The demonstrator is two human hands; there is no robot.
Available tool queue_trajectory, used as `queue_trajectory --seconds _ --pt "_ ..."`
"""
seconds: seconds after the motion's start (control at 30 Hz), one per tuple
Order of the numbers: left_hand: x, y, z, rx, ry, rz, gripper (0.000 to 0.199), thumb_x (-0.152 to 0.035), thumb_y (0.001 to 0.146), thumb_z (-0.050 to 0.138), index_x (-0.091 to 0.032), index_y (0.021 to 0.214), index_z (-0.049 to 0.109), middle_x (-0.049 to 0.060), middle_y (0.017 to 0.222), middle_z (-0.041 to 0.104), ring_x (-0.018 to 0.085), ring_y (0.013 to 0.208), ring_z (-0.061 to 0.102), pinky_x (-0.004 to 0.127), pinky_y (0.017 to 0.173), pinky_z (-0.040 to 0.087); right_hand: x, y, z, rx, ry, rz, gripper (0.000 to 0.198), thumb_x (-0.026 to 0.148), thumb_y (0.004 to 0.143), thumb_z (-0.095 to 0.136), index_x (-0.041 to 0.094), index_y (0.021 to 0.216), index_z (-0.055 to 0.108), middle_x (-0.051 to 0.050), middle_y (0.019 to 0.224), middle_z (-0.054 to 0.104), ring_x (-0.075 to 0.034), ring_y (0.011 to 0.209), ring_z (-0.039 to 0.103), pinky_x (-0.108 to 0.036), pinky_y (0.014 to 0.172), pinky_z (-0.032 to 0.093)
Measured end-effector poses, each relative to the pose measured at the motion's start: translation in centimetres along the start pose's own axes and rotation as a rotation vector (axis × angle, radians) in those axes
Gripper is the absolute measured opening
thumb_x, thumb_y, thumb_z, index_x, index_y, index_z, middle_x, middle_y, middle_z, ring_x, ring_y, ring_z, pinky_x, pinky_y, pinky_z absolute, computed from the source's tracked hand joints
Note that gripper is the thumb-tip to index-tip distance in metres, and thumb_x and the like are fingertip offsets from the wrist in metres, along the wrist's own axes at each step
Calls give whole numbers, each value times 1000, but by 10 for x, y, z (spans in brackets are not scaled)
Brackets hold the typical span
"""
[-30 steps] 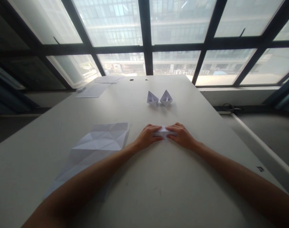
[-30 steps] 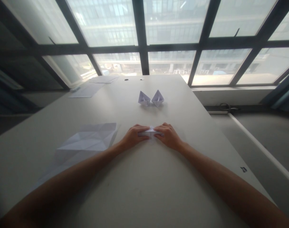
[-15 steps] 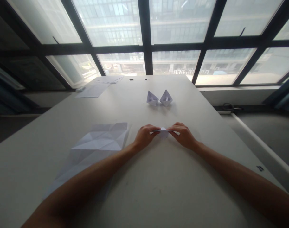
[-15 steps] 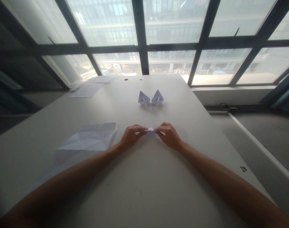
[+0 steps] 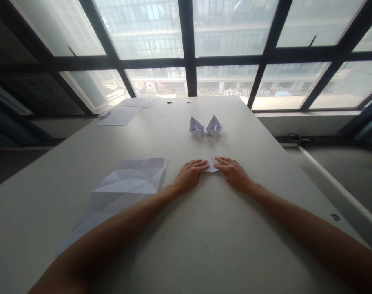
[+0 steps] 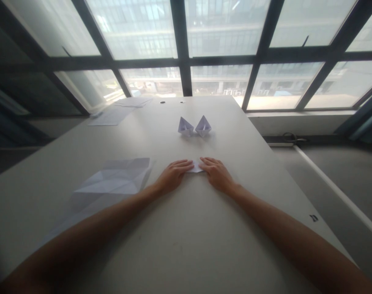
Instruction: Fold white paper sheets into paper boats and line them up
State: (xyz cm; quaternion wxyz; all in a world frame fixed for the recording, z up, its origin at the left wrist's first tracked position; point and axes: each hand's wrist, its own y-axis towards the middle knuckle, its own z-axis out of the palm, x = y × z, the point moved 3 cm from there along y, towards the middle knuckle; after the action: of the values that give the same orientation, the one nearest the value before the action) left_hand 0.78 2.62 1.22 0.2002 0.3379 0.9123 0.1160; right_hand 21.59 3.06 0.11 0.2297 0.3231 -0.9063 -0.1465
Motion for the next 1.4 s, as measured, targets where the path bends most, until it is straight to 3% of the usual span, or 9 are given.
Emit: queue_trajectory --seconds 0.2,0.4,0.57,0.7,0.9,1.03,1.1,1.23,1.4 --pt "-10 -5 4 178 84 2 61 -49 98 42 -23 152 34 7 157 32 25 147 27 46 120 20 9 -1 1 83 -90 -1 49 19 87 52 17 136 57 -11 146 51 -26 139 41 -48 116 30" --pt "-11 -4 6 241 117 23 71 -60 99 31 -20 156 18 11 161 19 24 150 13 44 121 12 23 -3 6 173 -77 -75 63 47 99 39 14 153 30 -15 156 34 -27 147 24 -54 119 18" --pt "-8 -4 8 285 124 17 76 -61 98 29 -16 157 13 14 161 14 24 151 9 44 121 9 22 -3 10 256 -65 -106 73 58 99 32 17 157 17 -15 159 22 -28 149 17 -56 119 15" --pt "-5 -3 10 326 134 -16 67 -50 101 26 -13 156 15 14 162 11 23 151 7 44 121 9 23 -4 7 296 -49 -137 73 58 99 32 19 157 12 -12 161 16 -26 149 14 -55 120 9" --pt "-5 -4 12 259 165 -51 63 -36 101 27 -6 154 16 17 161 16 24 150 10 46 121 12 25 -4 6 320 -29 -144 65 52 102 29 22 157 14 -10 161 18 -24 149 16 -55 120 9" --pt "-11 -4 10 167 157 28 58 -29 101 26 -13 156 15 12 160 22 21 150 13 50 121 -4 25 -3 9 294 -40 -105 68 54 101 29 20 157 14 -12 160 20 -25 149 17 -55 120 11" --pt "-14 -3 10 179 122 91 56 -26 102 23 -14 156 14 11 159 26 18 149 17 47 122 -5 26 -3 10 274 -52 -84 68 55 101 28 18 157 15 -13 160 22 -25 149 18 -55 120 12" --pt "-13 -2 13 249 116 93 61 -43 104 24 -14 157 11 12 161 17 20 150 13 41 122 10 26 -3 11 271 -81 -32 70 58 100 23 16 157 16 -12 160 23 -25 149 16 -56 120 11" --pt "-10 -3 13 286 180 41 71 -58 101 18 -15 157 10 10 162 12 23 151 7 43 121 11 22 -3 11 354 -132 69 78 65 97 14 13 157 13 -11 162 13 -25 150 9 -56 120 6"
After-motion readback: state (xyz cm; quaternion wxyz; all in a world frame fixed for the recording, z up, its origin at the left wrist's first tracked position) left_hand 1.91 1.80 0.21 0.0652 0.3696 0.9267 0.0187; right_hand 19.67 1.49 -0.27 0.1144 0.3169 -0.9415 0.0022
